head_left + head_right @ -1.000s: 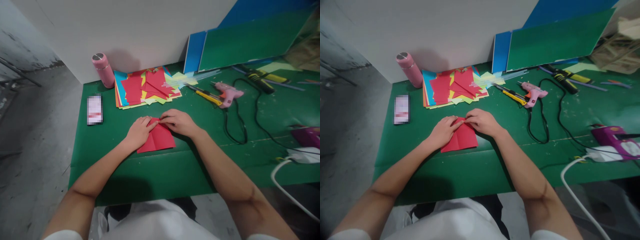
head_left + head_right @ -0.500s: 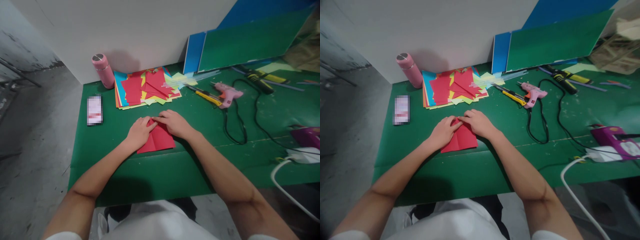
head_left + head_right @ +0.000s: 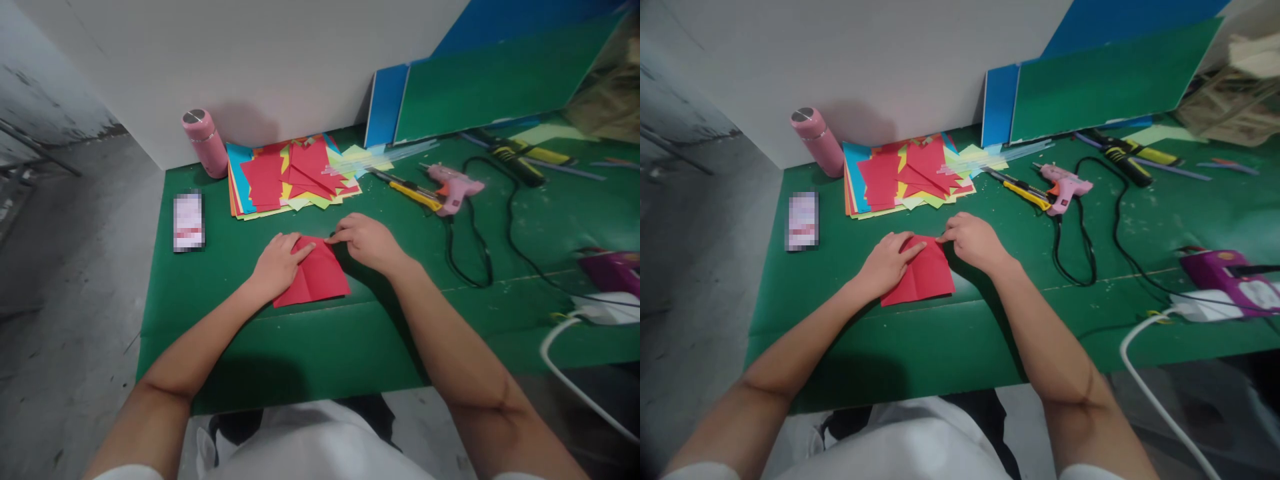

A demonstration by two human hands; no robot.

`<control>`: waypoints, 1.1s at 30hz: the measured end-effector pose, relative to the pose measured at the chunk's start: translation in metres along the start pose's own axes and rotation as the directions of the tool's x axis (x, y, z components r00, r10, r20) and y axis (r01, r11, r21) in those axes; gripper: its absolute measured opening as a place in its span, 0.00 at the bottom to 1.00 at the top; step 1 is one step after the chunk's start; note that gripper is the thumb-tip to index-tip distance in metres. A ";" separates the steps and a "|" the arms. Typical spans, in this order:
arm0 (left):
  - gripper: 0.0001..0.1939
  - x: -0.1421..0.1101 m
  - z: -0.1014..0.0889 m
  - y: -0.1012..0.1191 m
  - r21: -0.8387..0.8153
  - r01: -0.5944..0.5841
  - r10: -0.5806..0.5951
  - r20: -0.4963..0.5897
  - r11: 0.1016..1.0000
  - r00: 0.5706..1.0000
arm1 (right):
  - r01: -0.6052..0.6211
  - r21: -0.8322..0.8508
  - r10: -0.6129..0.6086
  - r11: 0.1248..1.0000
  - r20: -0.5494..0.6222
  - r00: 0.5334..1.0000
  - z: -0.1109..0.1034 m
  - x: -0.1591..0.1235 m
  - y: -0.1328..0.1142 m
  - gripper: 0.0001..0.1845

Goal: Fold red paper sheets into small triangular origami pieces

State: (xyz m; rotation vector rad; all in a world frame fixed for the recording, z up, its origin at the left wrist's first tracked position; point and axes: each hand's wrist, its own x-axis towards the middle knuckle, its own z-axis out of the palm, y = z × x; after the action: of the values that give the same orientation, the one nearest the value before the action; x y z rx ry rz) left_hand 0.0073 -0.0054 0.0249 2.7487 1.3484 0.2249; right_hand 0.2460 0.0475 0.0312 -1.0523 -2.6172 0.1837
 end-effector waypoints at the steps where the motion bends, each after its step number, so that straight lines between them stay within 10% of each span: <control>1: 0.24 0.000 0.000 0.000 0.002 -0.006 0.006 0.005 1.000 1.000 | -0.005 0.003 0.005 1.000 -0.005 1.000 -0.001 -0.002 0.001 0.26; 22: 0.17 -0.002 0.021 0.002 -0.211 0.084 -0.139 -0.261 0.974 0.955 | -0.123 0.311 0.165 0.943 -0.113 0.980 0.027 0.009 -0.023 0.15; 33: 0.20 0.000 0.003 0.008 -0.181 0.106 -0.124 -0.096 0.978 0.988 | 0.114 0.316 -0.093 0.942 -0.082 0.992 0.022 0.009 -0.031 0.14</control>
State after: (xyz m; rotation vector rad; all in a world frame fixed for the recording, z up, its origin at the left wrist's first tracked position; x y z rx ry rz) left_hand 0.0140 -0.0100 0.0225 2.5373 1.4322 0.4653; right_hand 0.2120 0.0310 0.0203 -0.7928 -2.4648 0.5208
